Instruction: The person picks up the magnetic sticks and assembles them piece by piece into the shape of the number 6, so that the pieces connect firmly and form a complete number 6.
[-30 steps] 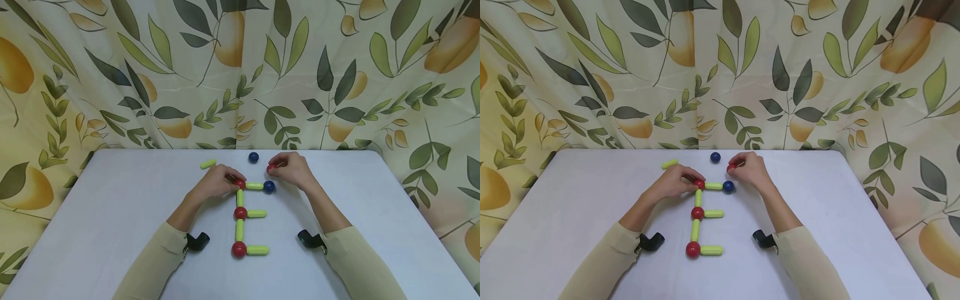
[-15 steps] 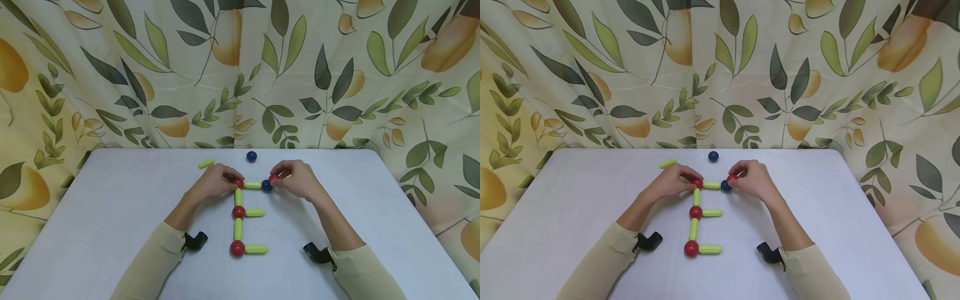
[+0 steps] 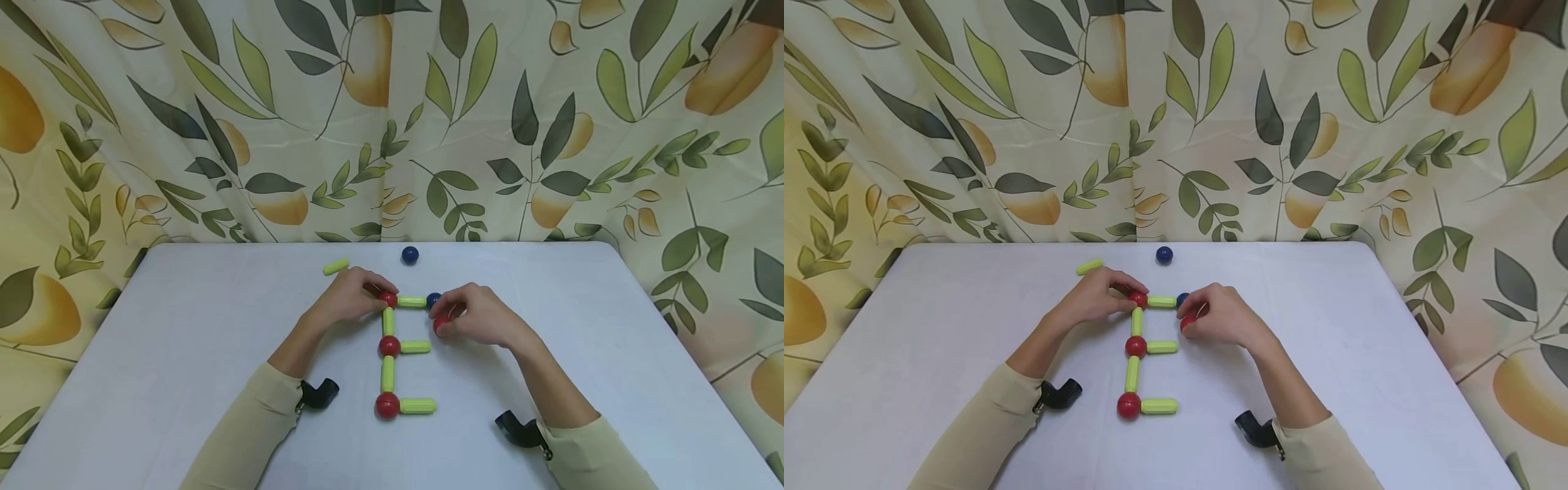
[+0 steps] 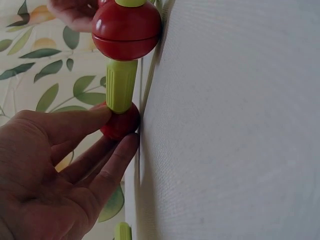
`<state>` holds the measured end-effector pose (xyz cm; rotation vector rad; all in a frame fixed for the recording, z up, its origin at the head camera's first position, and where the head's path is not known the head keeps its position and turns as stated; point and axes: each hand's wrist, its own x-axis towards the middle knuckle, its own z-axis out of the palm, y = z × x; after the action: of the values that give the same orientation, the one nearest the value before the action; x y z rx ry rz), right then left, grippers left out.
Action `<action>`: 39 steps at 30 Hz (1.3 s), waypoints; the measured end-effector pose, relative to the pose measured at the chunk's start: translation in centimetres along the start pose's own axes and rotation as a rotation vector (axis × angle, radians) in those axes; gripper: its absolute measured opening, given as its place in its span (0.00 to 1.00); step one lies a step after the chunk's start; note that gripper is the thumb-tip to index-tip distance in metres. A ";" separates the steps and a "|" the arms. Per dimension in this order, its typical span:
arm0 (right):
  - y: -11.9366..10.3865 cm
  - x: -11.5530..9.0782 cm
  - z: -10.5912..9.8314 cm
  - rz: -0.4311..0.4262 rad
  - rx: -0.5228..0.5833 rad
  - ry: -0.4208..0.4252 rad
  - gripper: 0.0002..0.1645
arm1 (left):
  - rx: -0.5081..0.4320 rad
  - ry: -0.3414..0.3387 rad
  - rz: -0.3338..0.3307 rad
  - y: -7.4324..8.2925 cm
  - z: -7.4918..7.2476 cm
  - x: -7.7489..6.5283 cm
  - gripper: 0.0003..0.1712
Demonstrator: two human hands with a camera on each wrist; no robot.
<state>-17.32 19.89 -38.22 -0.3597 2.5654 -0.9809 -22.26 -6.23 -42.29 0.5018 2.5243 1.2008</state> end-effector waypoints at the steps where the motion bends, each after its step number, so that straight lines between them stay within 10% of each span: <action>1: 0.0 -0.1 0.1 -0.006 0.001 -0.015 0.12 | 0.001 0.001 0.000 0.0 0.0 0.0 0.16; 39: 0.0 -0.1 1.8 -0.006 -0.080 -0.176 0.11 | -0.020 0.002 -0.021 0.1 0.0 -0.1 0.15</action>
<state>-16.53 18.91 -39.43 -0.4543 2.4494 -0.8118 -22.16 -6.14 -42.21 0.4677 2.5103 1.2185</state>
